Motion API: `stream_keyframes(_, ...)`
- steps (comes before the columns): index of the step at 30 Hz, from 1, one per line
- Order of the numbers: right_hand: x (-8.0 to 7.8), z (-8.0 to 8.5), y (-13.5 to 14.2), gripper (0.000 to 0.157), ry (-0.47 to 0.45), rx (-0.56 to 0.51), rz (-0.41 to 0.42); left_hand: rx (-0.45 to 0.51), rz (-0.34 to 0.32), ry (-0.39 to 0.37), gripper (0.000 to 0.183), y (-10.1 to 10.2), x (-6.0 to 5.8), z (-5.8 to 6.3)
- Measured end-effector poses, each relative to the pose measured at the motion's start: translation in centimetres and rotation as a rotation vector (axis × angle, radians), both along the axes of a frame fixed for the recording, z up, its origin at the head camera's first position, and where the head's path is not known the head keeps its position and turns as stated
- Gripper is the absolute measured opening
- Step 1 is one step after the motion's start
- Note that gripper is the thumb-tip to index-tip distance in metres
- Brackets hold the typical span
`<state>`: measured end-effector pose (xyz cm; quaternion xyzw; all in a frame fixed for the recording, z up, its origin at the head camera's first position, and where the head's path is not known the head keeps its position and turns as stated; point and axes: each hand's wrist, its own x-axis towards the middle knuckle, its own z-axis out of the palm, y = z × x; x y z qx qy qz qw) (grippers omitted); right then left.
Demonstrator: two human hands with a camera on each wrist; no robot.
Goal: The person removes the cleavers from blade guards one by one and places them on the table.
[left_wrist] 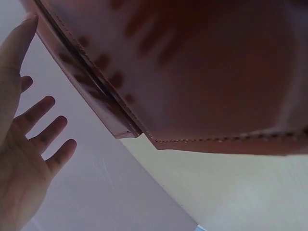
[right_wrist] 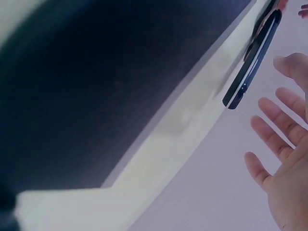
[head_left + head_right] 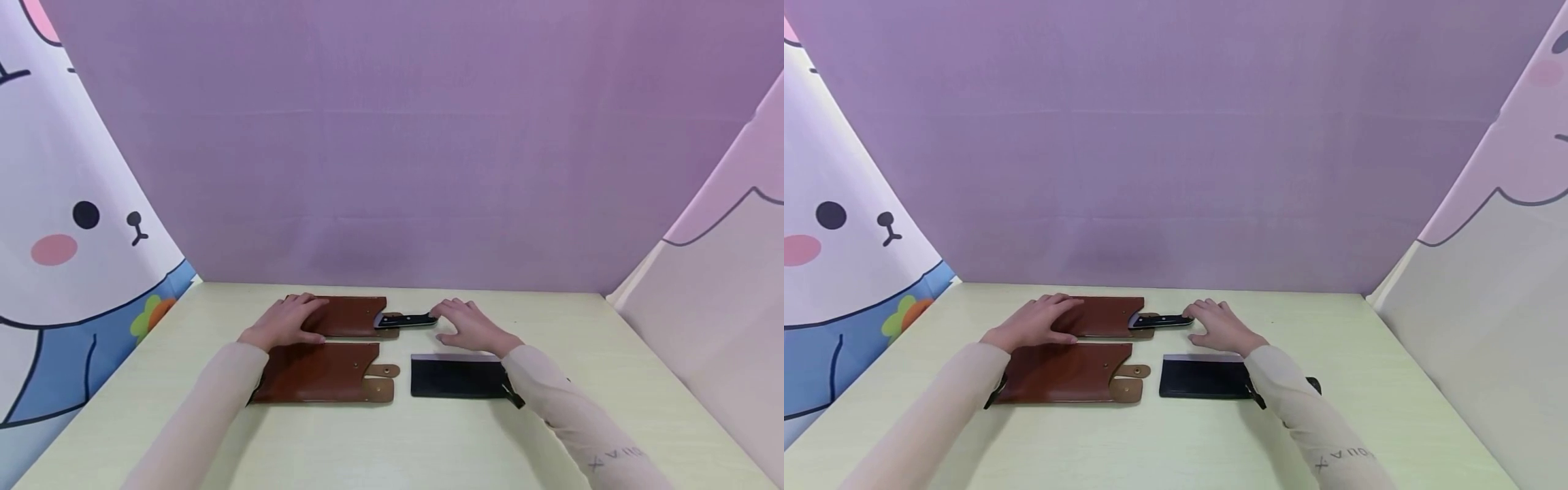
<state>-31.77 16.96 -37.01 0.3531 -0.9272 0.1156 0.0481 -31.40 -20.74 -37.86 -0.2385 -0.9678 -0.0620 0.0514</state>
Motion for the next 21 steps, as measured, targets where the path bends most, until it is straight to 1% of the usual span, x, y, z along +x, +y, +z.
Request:
stream_keyframes(3,-0.7,-0.1,-0.7,0.038,-0.009,0.004,-0.02,0.007,0.003,-0.001,0.078,0.2,-0.2,0.1)
stream_keyframes(8,-1.5,-0.1,-2.1,0.039,-0.002,0.019,-0.06,0.019,0.02,-0.027,0.076,0.5,-0.5,0.3)
stream_keyframes(15,-2.3,-0.2,-3.5,0.039,0.001,0.017,-0.093,0.015,0.018,-0.013,0.077,0.5,-1.2,0.1)
stream_keyframes(21,-2.9,-0.3,-4.1,0.041,-0.025,-0.007,-0.095,0.025,0.029,-0.03,0.079,0.5,-1.7,-0.2)
